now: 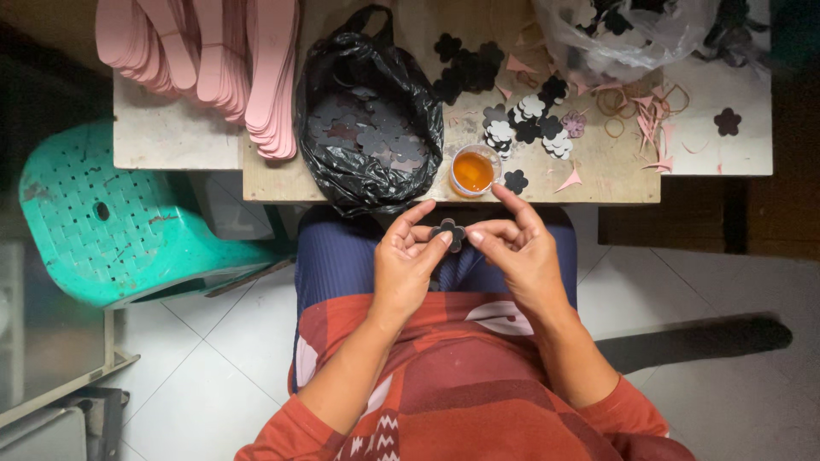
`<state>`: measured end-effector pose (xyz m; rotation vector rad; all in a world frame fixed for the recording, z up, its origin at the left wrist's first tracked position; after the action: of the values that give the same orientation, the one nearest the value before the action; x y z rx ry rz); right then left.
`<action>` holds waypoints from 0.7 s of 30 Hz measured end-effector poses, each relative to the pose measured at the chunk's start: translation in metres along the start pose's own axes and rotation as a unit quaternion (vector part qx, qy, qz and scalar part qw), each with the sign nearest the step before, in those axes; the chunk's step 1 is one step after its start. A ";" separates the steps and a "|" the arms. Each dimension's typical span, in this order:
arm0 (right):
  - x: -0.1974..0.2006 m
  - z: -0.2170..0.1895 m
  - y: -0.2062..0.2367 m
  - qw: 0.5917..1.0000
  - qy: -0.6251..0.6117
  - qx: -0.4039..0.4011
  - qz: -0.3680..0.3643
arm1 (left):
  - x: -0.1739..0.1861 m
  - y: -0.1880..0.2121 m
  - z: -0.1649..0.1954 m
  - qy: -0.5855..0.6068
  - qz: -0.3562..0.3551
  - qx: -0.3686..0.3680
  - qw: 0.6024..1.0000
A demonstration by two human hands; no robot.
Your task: The person repeatedly picks up small flower-shaped foam pieces from a black bag and the table, then presses them together by hand. The person alternates between black and white pieces, forming small stacked units and placing them on the table.
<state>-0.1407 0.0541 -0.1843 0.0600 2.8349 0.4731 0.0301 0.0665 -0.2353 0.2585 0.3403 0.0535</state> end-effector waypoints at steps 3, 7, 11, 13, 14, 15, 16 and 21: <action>-0.002 0.004 -0.003 0.999 -0.026 -0.003 -0.026 | -0.010 -0.003 -0.005 0.004 -0.007 0.005 1.000; 0.002 0.005 -0.007 1.000 -0.019 -0.011 -0.017 | -0.017 -0.010 -0.009 0.004 -0.017 0.017 1.000; 0.005 0.003 -0.017 0.999 -0.022 -0.018 -0.015 | -0.019 -0.018 -0.008 -0.007 -0.019 0.036 0.999; 0.006 0.001 -0.024 1.000 -0.011 -0.017 -0.018 | -0.020 -0.023 -0.005 -0.003 -0.018 0.031 0.999; 0.006 0.000 -0.029 1.000 -0.006 -0.016 -0.020 | -0.019 -0.028 -0.002 -0.001 -0.022 0.022 1.000; 0.006 -0.002 -0.035 1.000 0.002 -0.007 -0.027 | -0.018 -0.031 0.000 0.002 -0.026 0.014 1.000; 0.006 -0.006 -0.043 0.999 0.009 0.003 -0.033 | -0.016 -0.034 0.002 0.005 -0.030 0.006 1.000; 0.003 -0.037 -0.103 0.996 0.022 0.080 -0.019 | 0.002 -0.051 0.009 -0.041 0.002 -0.009 0.999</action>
<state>-0.1530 -0.0545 -0.1847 0.0281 2.9053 0.2415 0.0352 0.0150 -0.2404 0.2434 0.2567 0.0504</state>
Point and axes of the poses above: each hand's wrist, its own y-axis away from the middle knuckle, its own x-axis out of the back of the hand, z = x × y, the point moved 2 cm from there along -y, towards the middle knuckle, and after that the axes turned 9 degrees about -y, right-handed, at the moved point
